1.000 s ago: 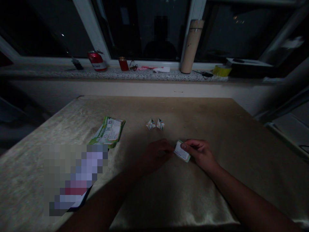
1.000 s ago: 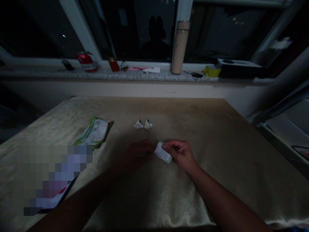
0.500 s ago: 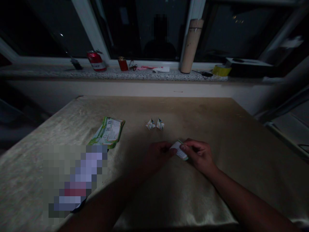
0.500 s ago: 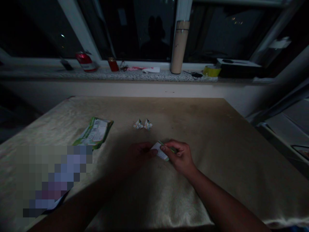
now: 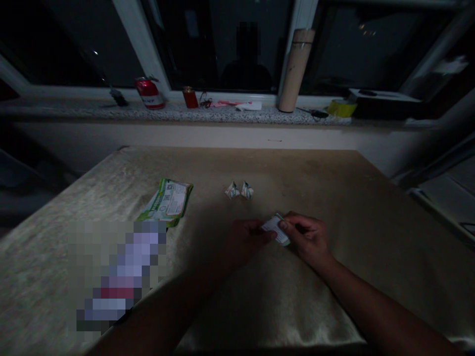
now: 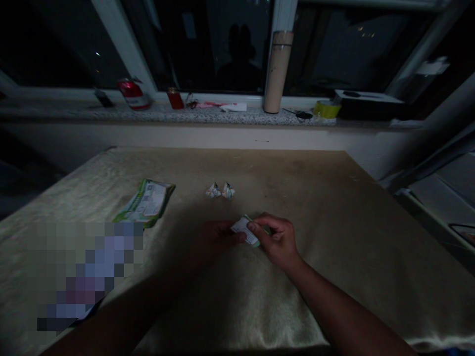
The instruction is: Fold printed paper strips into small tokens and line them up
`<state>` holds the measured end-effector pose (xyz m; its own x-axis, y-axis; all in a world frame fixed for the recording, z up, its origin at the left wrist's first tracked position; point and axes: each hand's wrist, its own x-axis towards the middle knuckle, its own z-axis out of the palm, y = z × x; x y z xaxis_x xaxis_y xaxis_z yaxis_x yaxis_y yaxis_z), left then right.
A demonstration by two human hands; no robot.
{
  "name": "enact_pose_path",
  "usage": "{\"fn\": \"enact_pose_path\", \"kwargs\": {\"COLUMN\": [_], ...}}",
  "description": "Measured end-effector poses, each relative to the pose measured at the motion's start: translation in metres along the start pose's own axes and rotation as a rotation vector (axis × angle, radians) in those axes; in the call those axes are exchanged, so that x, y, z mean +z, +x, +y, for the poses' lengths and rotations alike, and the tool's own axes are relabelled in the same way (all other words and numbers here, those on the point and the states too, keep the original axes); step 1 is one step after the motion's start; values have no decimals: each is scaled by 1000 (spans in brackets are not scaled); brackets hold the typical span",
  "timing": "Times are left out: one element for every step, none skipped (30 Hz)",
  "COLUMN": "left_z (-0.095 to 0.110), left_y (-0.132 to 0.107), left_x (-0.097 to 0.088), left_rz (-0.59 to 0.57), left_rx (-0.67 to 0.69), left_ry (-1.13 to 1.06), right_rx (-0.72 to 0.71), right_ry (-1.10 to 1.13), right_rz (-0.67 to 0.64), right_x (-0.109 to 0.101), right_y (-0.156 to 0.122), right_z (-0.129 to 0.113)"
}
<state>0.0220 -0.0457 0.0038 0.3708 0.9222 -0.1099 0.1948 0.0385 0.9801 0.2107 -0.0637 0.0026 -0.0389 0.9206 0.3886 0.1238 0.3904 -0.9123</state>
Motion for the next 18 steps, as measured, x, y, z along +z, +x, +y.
{"fn": "enact_pose_path", "kwargs": {"left_z": [0,-1,-2,-2,-3,-4,-4,-3,-2,-1,1,3,4,5,6,6,5,4], "left_y": [0,1,1,2,2,3,3,3,2,2,2,1,1,1,1,2,2,2], "left_x": [0,1,1,2,2,3,3,3,3,3,2,1,0,-1,-3,-4,-5,-6], "left_rz": [7,17,27,42,53,66,79,93,104,111,113,116,121,129,133,139,143,143], "left_rx": [-18,-33,-41,-41,-40,-38,-34,-33,-35,-40,-46,-50,-50,-45,-36,-28,-21,-15], "left_ry": [-29,-64,-97,-122,-143,-161,-178,-196,-212,-227,-239,-249,-262,-275,-287,-296,-299,-295], "right_rx": [4,11,20,29,37,44,52,60,72,89,109,133,156,177,193,204,211,214], "right_ry": [8,18,29,36,40,43,46,48,49,51,54,57,61,64,68,71,72,71], "right_rz": [10,20,31,41,51,60,67,70,70,65,59,53,46,37,30,25,21,18], "right_x": [0,0,1,1,2,2,2,3,3,3,2,2,2,1,1,0,0,0], "right_y": [0,1,1,1,1,1,1,1,1,2,2,3,3,4,4,4,4,4], "right_z": [0,-1,-1,-2,-2,-2,-2,-2,-2,-1,-1,0,0,0,1,1,1,1]}}
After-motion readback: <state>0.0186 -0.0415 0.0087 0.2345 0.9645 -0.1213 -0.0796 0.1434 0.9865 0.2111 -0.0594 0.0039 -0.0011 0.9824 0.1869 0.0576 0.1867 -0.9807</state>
